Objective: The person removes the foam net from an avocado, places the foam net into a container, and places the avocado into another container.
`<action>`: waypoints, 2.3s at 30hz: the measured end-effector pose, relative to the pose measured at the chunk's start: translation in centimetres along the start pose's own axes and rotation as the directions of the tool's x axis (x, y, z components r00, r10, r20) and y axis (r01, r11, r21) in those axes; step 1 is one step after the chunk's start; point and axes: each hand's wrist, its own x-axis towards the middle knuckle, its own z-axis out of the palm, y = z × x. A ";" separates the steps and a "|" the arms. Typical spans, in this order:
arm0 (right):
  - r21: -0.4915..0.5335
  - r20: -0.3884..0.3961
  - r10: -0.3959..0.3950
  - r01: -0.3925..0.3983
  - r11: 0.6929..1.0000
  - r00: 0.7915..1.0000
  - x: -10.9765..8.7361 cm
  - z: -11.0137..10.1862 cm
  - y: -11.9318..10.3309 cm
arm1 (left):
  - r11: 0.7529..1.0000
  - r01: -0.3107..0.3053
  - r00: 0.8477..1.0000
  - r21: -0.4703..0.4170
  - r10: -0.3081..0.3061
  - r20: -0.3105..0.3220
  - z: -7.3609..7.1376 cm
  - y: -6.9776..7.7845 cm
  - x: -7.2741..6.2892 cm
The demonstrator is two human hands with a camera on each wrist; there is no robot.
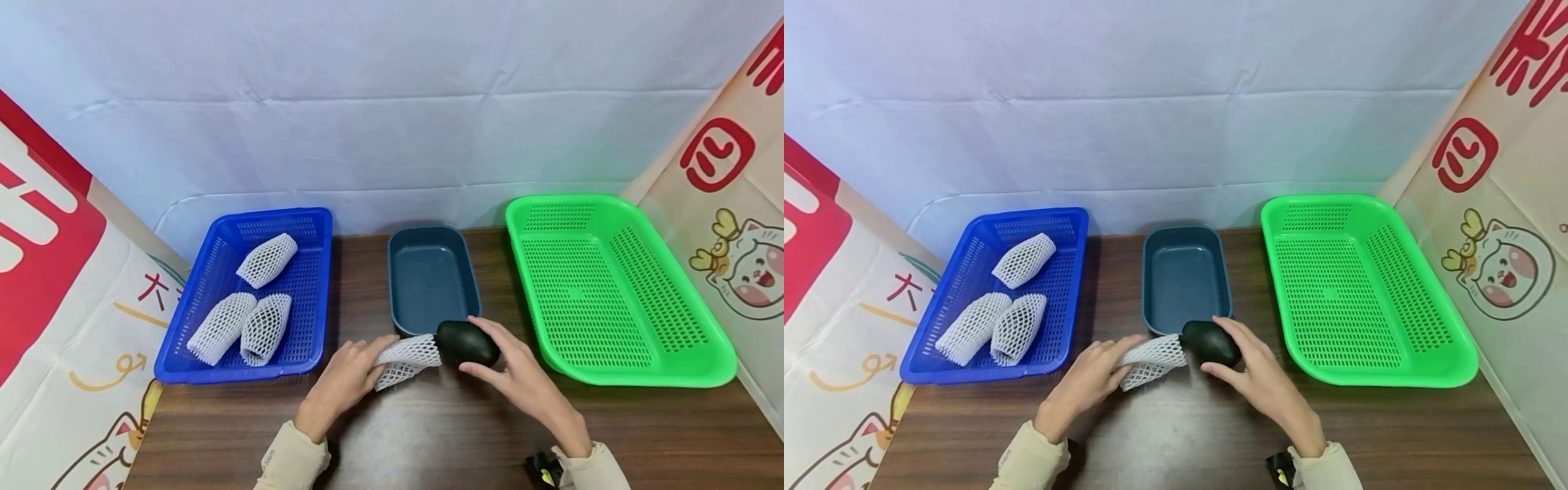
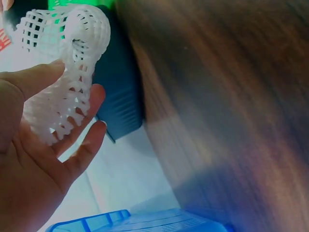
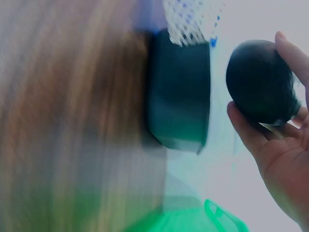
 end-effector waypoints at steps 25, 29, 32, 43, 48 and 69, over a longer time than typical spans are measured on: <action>-0.078 -0.482 0.187 -0.254 0.964 0.856 -0.6 -7.2 2.6 | 0.999 0.046 0.993 -0.029 -0.049 -0.107 -1.7 0.7 2.2; -0.082 -0.467 0.270 -0.345 0.935 0.842 -0.8 -7.4 3.1 | 0.999 0.050 0.987 -0.007 -0.050 -0.152 -1.9 0.8 2.7; -0.083 -0.448 0.322 -0.397 0.914 0.834 -0.9 -7.6 3.4 | 0.998 0.063 0.983 -0.021 -0.066 -0.172 -2.1 0.9 3.2; -0.150 -0.368 0.410 -0.489 0.859 0.834 -1.4 -7.3 4.8 | 0.994 0.093 0.964 -0.064 -0.106 -0.245 -2.3 1.3 5.0; -0.184 -0.333 0.413 -0.488 0.853 0.848 -1.4 -7.1 5.1 | 0.990 0.119 0.963 -0.079 -0.134 -0.232 -2.1 1.6 5.9; -0.184 -0.236 0.462 -0.506 0.842 0.855 -1.1 -7.3 5.4 | 0.996 0.064 0.995 -0.061 -0.069 -0.076 1.6 2.8 9.2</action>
